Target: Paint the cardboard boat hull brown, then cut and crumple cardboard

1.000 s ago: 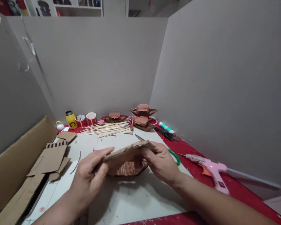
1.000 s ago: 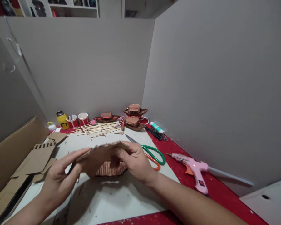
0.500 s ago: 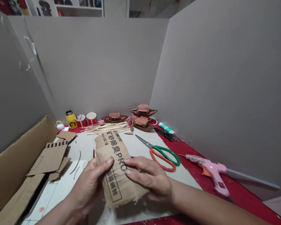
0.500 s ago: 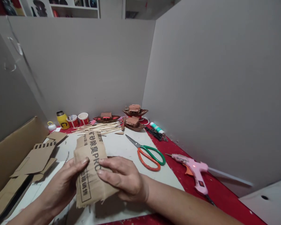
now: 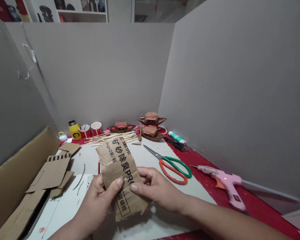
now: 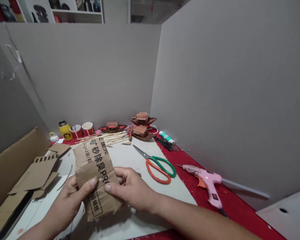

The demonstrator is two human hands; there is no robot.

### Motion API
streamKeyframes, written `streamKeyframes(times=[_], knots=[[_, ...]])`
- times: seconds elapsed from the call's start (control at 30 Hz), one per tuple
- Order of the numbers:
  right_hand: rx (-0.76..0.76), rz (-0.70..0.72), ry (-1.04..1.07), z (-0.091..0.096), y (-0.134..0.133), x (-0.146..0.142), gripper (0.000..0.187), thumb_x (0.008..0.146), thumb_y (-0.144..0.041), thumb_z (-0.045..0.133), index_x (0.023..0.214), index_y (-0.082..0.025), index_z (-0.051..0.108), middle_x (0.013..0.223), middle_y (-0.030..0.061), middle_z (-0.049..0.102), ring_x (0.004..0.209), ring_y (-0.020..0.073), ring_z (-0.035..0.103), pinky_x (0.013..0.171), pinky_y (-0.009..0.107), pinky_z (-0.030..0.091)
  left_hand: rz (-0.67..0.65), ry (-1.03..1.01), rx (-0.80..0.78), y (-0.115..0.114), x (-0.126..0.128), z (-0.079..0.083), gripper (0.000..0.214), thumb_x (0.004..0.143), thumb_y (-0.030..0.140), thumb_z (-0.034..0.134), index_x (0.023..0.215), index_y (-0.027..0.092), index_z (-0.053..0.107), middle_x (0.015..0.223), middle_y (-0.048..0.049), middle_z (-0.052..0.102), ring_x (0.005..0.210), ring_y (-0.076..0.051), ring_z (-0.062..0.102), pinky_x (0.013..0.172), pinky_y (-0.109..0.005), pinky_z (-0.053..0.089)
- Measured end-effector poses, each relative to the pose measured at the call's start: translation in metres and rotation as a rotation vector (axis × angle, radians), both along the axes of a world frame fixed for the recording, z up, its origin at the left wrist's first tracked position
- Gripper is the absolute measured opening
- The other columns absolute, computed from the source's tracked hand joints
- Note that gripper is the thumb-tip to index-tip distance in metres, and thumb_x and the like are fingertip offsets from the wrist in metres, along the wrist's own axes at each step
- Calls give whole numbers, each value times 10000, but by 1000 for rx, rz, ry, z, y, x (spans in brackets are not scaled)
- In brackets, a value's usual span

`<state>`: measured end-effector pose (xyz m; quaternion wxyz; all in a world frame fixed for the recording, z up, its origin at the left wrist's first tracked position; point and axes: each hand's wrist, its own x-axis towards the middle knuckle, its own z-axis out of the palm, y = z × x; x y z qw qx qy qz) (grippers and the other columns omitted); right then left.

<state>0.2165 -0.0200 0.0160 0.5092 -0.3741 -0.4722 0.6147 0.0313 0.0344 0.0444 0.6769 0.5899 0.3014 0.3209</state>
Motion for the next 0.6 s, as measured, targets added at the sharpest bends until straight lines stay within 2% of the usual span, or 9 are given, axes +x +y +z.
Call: streamKeyframes(times=[0.07, 0.13, 0.27, 0.33, 0.4, 0.5, 0.6], knots=[[5, -6, 24, -1, 0, -1, 507, 739, -470, 846, 1139, -178, 735, 878, 40, 774, 750, 155, 727, 726, 274, 573, 31, 24, 53, 0, 1, 1, 369, 766, 495, 795, 953, 178, 783, 983, -98, 806, 866, -249, 739, 803, -349, 597], [19, -1, 49, -1, 0, -1, 492, 755, -461, 835, 1143, -175, 735, 882, 41, 773, 752, 156, 728, 756, 295, 578, 76, 16, 37, 0, 1, 2, 383, 745, 477, 819, 984, 183, 771, 1005, -92, 805, 892, -250, 739, 824, -347, 595], [-4, 24, 14, 0, 1, 0, 521, 749, -469, 835, 1171, -182, 730, 862, 33, 764, 712, 148, 709, 726, 296, 575, 155, -94, -130, 4, -1, 0, 413, 758, 443, 819, 1072, 188, 739, 1113, -90, 785, 1032, -266, 719, 937, -374, 567], [-17, 47, -3, 2, 2, 1, 523, 752, -502, 823, 1153, -177, 739, 846, 29, 759, 701, 138, 697, 712, 279, 563, 119, -119, -199, 6, -2, -1, 399, 789, 431, 794, 1093, 180, 733, 1124, -102, 780, 1038, -276, 719, 935, -391, 567], [32, 18, -18, 3, 4, 2, 504, 769, -557, 791, 1080, -161, 761, 825, 27, 749, 708, 123, 680, 701, 245, 545, 61, -96, -214, 7, -3, -2, 399, 802, 421, 784, 1115, 181, 728, 1103, -104, 784, 994, -273, 731, 903, -396, 578], [98, -86, -42, 5, 6, 4, 507, 794, -611, 742, 1011, -153, 764, 749, 11, 716, 626, 93, 627, 559, 179, 492, -54, -35, -168, 6, -4, -4, 398, 818, 429, 771, 1126, 180, 727, 1063, -98, 791, 934, -250, 741, 890, -388, 580], [55, -103, -22, 5, 6, 5, 508, 766, -585, 780, 1031, -154, 737, 721, 7, 706, 528, 93, 598, 439, 173, 454, -167, -8, -137, 3, -4, -4, 388, 854, 421, 740, 1160, 184, 715, 1043, -92, 792, 893, -217, 742, 860, -352, 578]])
